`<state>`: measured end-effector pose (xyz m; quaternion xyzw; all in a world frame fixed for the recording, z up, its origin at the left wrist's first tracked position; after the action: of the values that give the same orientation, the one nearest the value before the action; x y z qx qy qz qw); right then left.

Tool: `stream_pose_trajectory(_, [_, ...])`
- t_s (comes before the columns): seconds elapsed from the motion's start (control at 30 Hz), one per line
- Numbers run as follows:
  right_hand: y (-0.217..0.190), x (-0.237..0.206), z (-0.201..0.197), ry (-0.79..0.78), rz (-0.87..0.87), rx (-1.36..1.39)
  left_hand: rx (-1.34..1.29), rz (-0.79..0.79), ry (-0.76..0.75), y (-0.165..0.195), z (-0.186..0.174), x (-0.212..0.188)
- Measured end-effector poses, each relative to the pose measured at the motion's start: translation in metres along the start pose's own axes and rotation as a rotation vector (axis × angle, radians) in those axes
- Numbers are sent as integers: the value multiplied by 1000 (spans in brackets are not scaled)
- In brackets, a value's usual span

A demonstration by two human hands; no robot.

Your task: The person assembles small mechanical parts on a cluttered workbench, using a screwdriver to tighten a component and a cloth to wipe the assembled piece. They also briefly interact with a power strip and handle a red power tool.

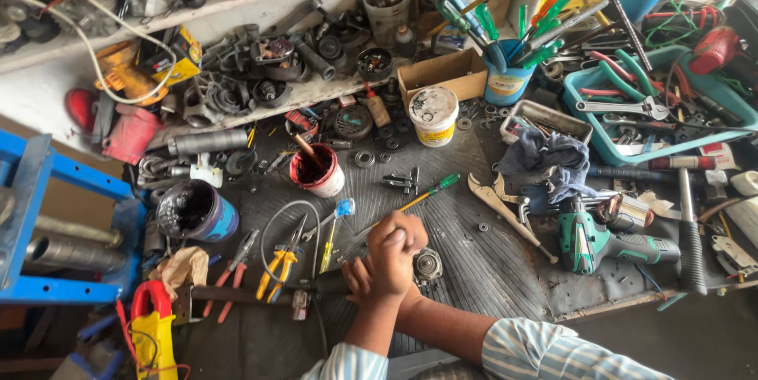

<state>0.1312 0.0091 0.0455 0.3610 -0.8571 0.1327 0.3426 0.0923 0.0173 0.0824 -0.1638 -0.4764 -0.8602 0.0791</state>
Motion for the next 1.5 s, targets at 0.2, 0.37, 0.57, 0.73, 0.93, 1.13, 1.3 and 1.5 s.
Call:
stream_pose_trajectory(0.2, [-3,10,-23,188,-40,-83,-3,-20,13,-19,5,-2])
stream_pose_trajectory(0.37, [-1,11,-26,41,-12,-26,48,-27,3,-24,5,-2])
stream_pose_trajectory(0.57, [0,1,-23,78,-30,-43,74,-18,23,-24,8,0])
stream_pose_trajectory(0.73, [-1,-11,-16,108,-66,-35,11,-44,114,-26,5,11])
stream_pose_trajectory(0.93, [0,-17,-6,-89,-19,67,-96,-127,250,-27,-2,25])
stream_pose_trajectory(1.13, [1,-22,-7,-141,-28,63,-76,-137,314,-26,-1,27])
stream_pose_trajectory(1.3, [3,-22,-7,-119,-27,64,-80,-171,342,-27,-1,30])
stream_pose_trajectory(1.5, [4,-22,-7,-124,-17,93,-100,-205,408,-29,-3,33])
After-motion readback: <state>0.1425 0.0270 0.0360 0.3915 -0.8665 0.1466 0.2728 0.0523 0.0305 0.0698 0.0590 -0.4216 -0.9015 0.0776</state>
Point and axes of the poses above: each hand's wrist, its own x-axis towards the middle knuckle, its own z-axis out of the palm, y = z × x, the point moved 4 cm from there along x, towards the middle knuckle, and after that the axes turned 10 degrees about y, right-handed, at the moved point
